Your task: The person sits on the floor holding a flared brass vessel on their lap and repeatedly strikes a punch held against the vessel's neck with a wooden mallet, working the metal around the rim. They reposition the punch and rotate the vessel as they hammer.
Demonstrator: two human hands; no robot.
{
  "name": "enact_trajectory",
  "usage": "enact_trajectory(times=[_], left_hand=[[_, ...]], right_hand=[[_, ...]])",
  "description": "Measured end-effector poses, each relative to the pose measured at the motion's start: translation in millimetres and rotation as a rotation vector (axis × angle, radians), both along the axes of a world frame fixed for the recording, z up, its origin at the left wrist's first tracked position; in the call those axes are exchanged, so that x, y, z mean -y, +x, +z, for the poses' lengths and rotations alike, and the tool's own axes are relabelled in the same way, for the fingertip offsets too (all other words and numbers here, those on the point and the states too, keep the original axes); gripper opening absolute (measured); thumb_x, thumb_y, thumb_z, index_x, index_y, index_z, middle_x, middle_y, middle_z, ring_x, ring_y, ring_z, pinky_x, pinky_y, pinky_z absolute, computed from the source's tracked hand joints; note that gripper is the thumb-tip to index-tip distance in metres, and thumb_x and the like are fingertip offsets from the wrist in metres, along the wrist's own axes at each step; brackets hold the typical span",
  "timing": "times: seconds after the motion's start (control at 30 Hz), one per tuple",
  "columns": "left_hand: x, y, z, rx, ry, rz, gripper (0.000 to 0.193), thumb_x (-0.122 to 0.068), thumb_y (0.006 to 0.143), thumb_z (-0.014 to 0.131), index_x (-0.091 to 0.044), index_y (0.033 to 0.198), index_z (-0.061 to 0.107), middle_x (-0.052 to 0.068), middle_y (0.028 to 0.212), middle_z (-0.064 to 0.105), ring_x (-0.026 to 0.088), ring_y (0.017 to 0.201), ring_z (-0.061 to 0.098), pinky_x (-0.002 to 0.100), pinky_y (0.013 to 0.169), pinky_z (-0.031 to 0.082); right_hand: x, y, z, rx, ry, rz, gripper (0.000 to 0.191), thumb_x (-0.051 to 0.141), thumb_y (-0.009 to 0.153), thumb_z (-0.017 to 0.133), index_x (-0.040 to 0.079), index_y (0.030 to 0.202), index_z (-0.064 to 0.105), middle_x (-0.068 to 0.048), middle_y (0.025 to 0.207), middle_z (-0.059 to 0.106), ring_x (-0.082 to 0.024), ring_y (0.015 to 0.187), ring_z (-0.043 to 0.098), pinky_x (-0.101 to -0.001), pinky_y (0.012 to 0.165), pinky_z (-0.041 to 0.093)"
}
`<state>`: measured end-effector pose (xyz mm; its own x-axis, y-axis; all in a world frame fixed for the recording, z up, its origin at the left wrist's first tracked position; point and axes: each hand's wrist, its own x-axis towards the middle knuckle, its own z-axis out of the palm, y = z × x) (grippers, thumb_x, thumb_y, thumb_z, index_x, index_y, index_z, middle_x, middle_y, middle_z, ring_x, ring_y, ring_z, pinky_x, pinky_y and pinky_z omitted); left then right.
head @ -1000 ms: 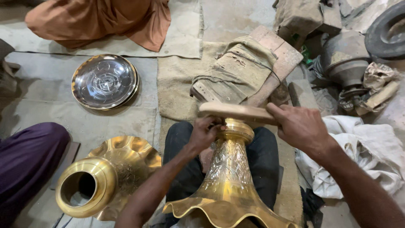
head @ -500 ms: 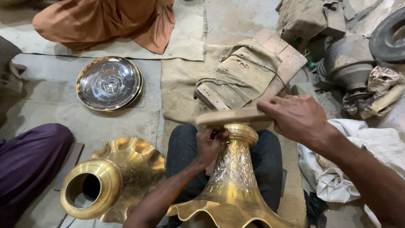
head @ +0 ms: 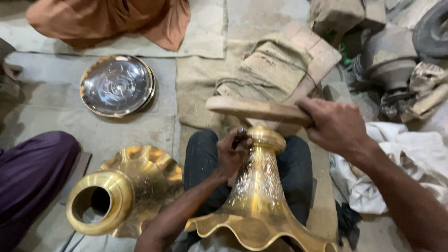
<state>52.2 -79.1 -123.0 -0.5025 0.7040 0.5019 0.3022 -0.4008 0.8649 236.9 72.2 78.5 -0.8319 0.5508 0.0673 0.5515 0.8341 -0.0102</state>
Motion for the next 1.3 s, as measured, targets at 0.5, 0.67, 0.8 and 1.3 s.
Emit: enact_trajectory(times=[0.5, 0.67, 0.8, 1.3], left_hand=[[-4.5, -0.6, -12.7, 0.382, -0.078, -0.17, 0.024, -0.015, 0.099, 0.073, -0.004, 0.118, 0.065, 0.01, 0.098, 0.077, 0.018, 0.084, 0.079, 0.032, 0.075, 0.071], [-7.0, 5.8, -11.5, 0.22, -0.061, -0.056, 0.019, -0.011, 0.099, 0.075, -0.002, 0.113, 0.066, 0.011, 0.096, 0.078, 0.019, 0.083, 0.078, 0.031, 0.072, 0.069], [-4.6, 8.4, -10.2, 0.281, -0.077, -0.055, 0.018, -0.011, 0.098, 0.075, -0.002, 0.11, 0.066, 0.009, 0.091, 0.077, 0.016, 0.078, 0.076, 0.03, 0.067, 0.066], [-14.7, -0.6, -11.5, 0.172, -0.096, -0.203, 0.016, -0.001, 0.1, 0.066, -0.002, 0.115, 0.069, 0.012, 0.1, 0.076, 0.018, 0.08, 0.079, 0.027, 0.06, 0.071]], right_hand=[[2.3, 16.0, -12.1, -0.049, -0.012, -0.066, 0.02, 0.027, 0.092, 0.073, 0.015, 0.107, 0.068, -0.001, 0.079, 0.071, -0.015, 0.055, 0.063, -0.035, 0.052, 0.054], [1.1, -0.9, -12.0, 0.099, 0.176, 0.098, 0.03, 0.033, 0.092, 0.073, 0.016, 0.116, 0.068, -0.002, 0.081, 0.072, -0.014, 0.056, 0.064, -0.0326, 0.05, 0.053], [4.6, -25.2, 5.8, 0.088, 0.141, 0.149, 0.04, 0.041, 0.096, 0.068, 0.014, 0.125, 0.064, -0.003, 0.079, 0.071, -0.014, 0.06, 0.065, -0.0323, 0.051, 0.054], [19.0, -16.7, 15.9, 0.346, 0.024, -0.056, 0.033, 0.036, 0.102, 0.058, 0.017, 0.13, 0.057, -0.002, 0.086, 0.066, -0.015, 0.062, 0.061, -0.0311, 0.054, 0.055]])
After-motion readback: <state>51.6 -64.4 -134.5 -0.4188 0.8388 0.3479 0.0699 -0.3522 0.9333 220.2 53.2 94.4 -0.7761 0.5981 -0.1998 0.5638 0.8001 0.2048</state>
